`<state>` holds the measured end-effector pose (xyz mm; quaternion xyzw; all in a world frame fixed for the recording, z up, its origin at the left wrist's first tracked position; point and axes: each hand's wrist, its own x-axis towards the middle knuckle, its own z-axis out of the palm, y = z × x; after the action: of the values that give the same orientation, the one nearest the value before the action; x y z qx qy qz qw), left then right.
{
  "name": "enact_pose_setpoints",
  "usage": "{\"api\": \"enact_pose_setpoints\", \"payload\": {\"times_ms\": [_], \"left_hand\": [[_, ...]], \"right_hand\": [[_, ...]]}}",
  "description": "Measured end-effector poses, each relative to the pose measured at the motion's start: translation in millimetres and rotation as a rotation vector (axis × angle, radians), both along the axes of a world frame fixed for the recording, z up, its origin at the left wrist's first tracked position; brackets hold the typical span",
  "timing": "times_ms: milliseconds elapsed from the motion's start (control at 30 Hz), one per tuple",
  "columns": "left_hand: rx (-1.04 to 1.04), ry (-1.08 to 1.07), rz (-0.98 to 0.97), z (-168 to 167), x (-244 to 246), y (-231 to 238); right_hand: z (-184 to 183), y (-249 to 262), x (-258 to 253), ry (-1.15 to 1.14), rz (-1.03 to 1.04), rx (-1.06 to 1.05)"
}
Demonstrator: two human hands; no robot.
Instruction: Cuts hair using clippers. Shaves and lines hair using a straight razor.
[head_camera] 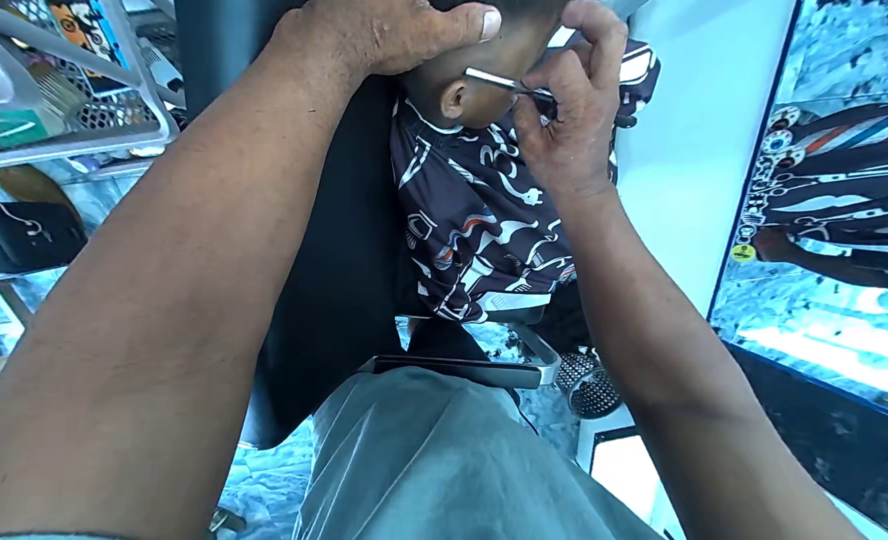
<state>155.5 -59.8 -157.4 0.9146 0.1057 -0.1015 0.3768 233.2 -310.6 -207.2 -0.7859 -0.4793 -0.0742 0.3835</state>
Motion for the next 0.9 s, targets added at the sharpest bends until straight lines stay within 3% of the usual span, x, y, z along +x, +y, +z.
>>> {"api": "enact_pose_setpoints", "payload": {"times_ms": [900], "left_hand": [[0.013,-0.047,0.005,-2.9,-0.3,2.5]], "right_hand": [[1.8,-1.6,1.4,0.017,-0.006,-0.007]]}}
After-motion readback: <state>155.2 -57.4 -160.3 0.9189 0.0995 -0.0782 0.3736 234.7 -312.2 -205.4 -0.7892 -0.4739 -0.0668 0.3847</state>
